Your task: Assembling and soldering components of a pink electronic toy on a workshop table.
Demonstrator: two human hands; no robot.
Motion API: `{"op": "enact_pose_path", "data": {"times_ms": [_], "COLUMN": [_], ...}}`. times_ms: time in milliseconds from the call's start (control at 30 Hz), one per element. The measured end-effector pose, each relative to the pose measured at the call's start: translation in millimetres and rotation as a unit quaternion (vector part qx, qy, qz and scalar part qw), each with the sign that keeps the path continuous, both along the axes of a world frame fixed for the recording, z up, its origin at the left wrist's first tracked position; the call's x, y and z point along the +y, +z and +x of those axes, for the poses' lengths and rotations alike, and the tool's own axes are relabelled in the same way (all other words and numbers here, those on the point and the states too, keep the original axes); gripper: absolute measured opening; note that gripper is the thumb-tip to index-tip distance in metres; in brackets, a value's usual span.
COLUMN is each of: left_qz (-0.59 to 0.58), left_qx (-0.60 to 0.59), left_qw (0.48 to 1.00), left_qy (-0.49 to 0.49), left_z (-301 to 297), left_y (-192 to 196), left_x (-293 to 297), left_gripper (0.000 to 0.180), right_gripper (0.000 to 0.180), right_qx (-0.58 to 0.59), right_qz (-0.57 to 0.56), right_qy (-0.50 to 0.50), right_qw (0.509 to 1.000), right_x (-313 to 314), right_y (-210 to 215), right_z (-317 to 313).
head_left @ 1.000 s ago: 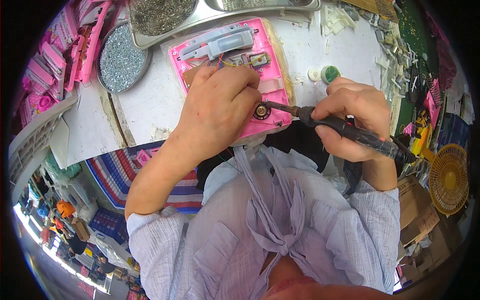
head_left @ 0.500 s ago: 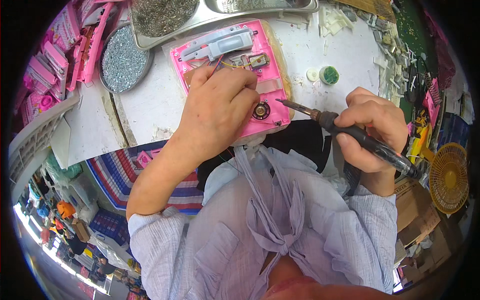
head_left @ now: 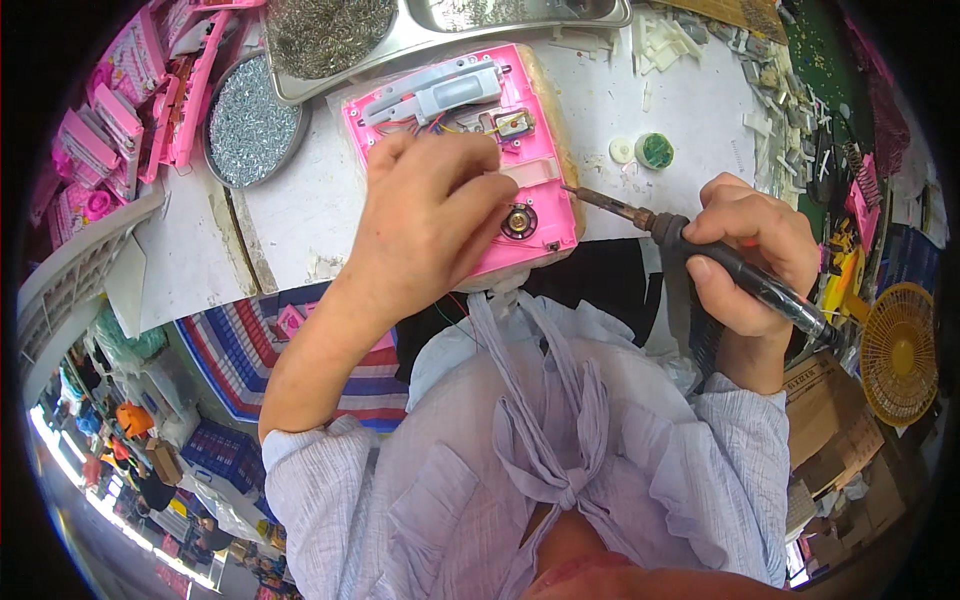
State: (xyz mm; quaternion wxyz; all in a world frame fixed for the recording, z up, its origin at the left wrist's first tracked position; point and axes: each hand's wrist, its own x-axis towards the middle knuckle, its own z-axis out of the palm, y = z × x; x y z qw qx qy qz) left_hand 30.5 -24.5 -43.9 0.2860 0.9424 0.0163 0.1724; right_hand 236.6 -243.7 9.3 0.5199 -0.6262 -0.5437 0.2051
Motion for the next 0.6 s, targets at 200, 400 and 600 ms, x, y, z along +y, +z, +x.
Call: {"op": "enact_pose_path", "data": {"times_ms": [200,400,600], "left_qz": [0.068,0.130,0.147], "left_qx": [-0.016,-0.048,-0.039], "left_qw": [0.997,0.990,0.988], "left_qy": [0.010,0.000,0.012], "left_z": [-2.9,-10.0,-26.1], "left_y": [5.6,-5.0,1.2], "left_x": [10.5,10.8,7.9], "left_gripper": [0.029,0.028,0.037], "right_gripper": [0.023,0.024,0.029], "right_qx": [0.016,0.054,0.166], "right_qz": [-0.001,0.001,0.041], "right_qy": [-0.012,-0.053,-0.246], "right_qw": [1.000,0.997,0.954], "right_x": [-6.3,-23.4,-93.3], "right_y": [-0.7,-1.9,-20.3], "right_z": [4.4,8.3,24.9]}}
